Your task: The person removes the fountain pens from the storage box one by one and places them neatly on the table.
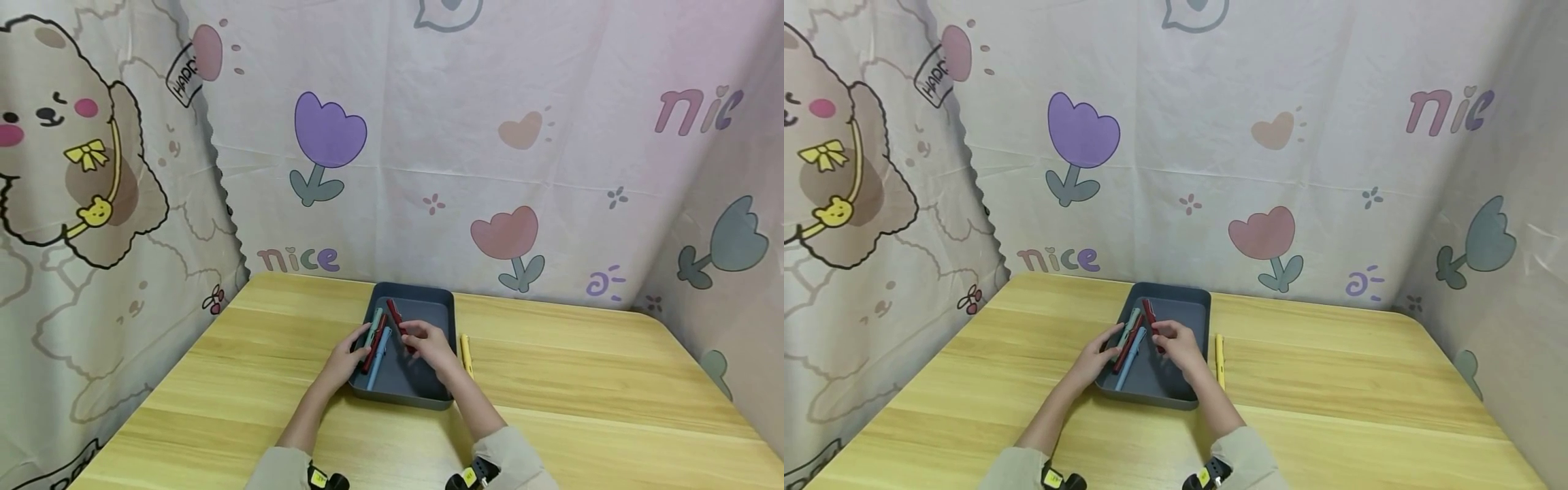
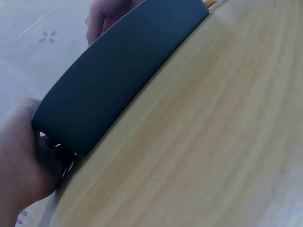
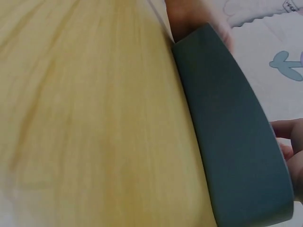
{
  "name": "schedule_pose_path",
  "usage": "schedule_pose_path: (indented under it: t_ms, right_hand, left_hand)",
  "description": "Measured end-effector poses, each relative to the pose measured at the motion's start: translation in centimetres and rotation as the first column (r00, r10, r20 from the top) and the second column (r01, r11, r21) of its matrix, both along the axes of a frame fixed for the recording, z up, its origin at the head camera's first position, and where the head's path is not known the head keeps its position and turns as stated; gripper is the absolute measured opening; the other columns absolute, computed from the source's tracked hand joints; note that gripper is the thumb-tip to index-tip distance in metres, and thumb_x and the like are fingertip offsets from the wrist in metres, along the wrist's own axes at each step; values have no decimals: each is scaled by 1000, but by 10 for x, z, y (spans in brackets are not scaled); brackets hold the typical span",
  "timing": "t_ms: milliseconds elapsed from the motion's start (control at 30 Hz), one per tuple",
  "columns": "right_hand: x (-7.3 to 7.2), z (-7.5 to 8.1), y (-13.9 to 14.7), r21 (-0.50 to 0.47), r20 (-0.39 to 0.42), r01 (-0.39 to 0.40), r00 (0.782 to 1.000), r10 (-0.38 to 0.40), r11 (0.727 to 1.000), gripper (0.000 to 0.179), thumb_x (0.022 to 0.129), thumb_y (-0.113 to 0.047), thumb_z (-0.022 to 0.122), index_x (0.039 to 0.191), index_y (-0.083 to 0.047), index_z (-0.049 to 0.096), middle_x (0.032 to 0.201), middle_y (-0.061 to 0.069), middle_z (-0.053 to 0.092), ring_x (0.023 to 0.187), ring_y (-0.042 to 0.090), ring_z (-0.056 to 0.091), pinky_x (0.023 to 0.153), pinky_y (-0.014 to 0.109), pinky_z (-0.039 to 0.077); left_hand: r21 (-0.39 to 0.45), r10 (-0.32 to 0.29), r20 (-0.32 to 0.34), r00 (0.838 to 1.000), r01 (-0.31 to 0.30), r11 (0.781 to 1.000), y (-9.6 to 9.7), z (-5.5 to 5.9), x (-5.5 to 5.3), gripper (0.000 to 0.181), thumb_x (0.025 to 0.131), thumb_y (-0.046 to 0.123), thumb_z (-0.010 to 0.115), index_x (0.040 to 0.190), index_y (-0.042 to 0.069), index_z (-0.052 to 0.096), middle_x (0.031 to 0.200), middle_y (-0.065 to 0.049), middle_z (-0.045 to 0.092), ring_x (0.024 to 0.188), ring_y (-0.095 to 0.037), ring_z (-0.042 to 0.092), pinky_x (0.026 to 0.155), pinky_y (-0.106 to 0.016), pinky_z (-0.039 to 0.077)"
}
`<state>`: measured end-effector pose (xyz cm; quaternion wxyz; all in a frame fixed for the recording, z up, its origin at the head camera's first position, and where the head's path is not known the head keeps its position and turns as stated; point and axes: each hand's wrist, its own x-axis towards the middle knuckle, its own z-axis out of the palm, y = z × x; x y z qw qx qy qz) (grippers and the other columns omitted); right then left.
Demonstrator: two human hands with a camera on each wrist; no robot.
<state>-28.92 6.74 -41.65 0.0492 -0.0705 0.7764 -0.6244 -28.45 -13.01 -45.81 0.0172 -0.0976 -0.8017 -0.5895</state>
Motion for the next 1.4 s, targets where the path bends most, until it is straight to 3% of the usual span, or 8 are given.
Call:
schedule_pose_path:
  t_ms: [167, 400, 600, 767, 933, 1233, 1400]
  right_hand:
    - [4, 2, 6, -3, -4, -19, 1000, 19, 1000, 28, 91, -8, 58, 118, -2, 60, 100, 17, 61, 80, 24, 58, 67, 37, 51]
    - [11, 3, 18, 18, -41, -74, 996, 75, 997, 30, 89, -6, 59, 119, -3, 60, 98, 15, 60, 72, 19, 55, 67, 39, 50]
    - [18, 6, 28, 17, -25, -103, 994, 104, 995, 34, 89, -4, 58, 123, -4, 57, 105, 15, 57, 81, 21, 55, 69, 35, 50]
    - [27, 13, 35, 0, -28, -93, 995, 92, 996, 36, 89, -2, 58, 124, -2, 55, 108, 17, 56, 82, 22, 55, 68, 32, 49]
    - [36, 19, 44, -2, -14, -80, 997, 80, 997, 37, 88, 3, 56, 124, 3, 53, 110, 24, 54, 82, 30, 56, 70, 36, 50]
    - [44, 17, 63, -20, -30, -38, 999, 37, 999, 39, 88, -2, 58, 126, 0, 52, 110, 19, 53, 81, 24, 54, 69, 31, 48]
    - [47, 17, 74, -30, -52, -45, 998, 43, 999, 41, 89, -2, 58, 128, 3, 49, 111, 23, 51, 86, 33, 56, 72, 33, 48]
  left_hand:
    - [6, -2, -1, 1000, 2, 1000, 0, 0, 0, 48, 93, 4, 52, 139, 7, 41, 142, -23, 30, 131, -40, 21, 100, -56, 22]
    - [9, 1, -4, 1000, -1, 1000, 0, 1, 0, 49, 92, 3, 52, 139, 7, 41, 142, -24, 30, 130, -40, 22, 100, -56, 22]
    - [8, -1, 0, 1000, 1, 1000, 1, 1, 1, 49, 92, 3, 52, 139, 7, 41, 142, -24, 30, 130, -40, 22, 100, -56, 23]
    - [1, 1, 3, 1000, -1, 1000, 1, 1, 1, 49, 92, 4, 51, 140, 8, 41, 142, -23, 30, 130, -40, 22, 100, -57, 23]
    - [-1, 0, 6, 1000, 0, 1000, 1, 1, 1, 48, 93, 4, 51, 140, 7, 40, 143, -23, 29, 131, -40, 21, 100, -57, 23]
    - [12, -10, 1, 1000, 10, 1000, 0, -1, 1, 48, 93, 3, 51, 140, 6, 40, 143, -23, 29, 130, -40, 21, 100, -56, 23]
    - [21, -26, -16, 1000, 27, 999, -1, 0, 0, 48, 93, 3, 51, 140, 4, 39, 143, -24, 28, 129, -41, 24, 99, -55, 25]
